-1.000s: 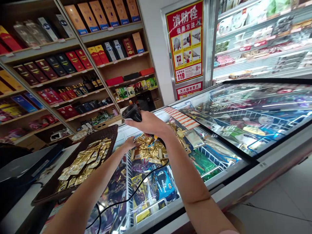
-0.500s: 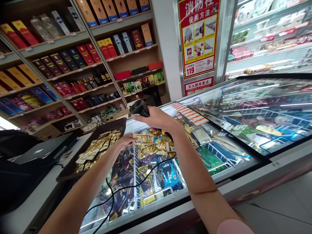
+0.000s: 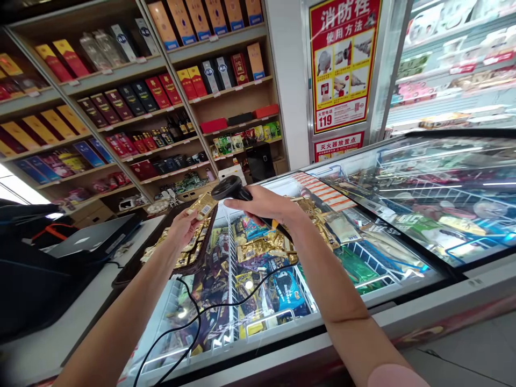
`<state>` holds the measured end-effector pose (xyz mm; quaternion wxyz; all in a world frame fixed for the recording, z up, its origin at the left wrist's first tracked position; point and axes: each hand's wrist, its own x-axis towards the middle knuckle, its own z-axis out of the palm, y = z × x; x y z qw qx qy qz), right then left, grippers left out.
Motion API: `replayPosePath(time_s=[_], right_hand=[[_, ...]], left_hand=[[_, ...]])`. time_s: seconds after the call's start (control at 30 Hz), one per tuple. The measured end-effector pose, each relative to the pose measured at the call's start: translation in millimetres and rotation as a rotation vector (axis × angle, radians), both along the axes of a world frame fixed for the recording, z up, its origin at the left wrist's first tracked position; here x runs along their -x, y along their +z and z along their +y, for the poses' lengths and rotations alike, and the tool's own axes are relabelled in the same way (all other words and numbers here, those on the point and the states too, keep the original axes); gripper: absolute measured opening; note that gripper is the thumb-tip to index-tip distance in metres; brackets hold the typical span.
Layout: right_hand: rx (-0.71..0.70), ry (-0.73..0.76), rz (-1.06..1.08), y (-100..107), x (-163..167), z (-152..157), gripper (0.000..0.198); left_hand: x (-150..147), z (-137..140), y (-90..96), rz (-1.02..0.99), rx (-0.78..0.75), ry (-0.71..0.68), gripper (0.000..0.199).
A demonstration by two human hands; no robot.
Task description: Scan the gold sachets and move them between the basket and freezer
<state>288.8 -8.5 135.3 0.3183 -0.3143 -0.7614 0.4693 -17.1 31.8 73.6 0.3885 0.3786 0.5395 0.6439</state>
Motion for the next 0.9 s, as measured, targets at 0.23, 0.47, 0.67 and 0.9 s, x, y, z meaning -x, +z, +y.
replayPosePath(time_s=[0.23, 0.47, 0.67, 0.9], right_hand=[[0.007, 0.121, 0.000, 2.0, 5.6, -5.8, 0.046], [-0.014, 0.131, -0.022, 2.3, 6.6, -5.7, 0.046], [-0.012, 0.116, -0.022, 2.5, 7.4, -6.8, 0.045], [0.007, 0.116, -0.040, 0.9, 9.3, -6.4, 0.044]], left_hand=[[0.1, -7.9, 2.6, -0.038, -0.027, 0.019, 0.014], [-4.6, -7.7, 3.8, -0.041, 0.002, 0.049, 0.011], [-4.1, -9.5, 1.8, -0.027, 0.015, 0.044, 0.009], [-0.2, -10.6, -9.1, -0.015, 0.031, 0.051, 0.009]])
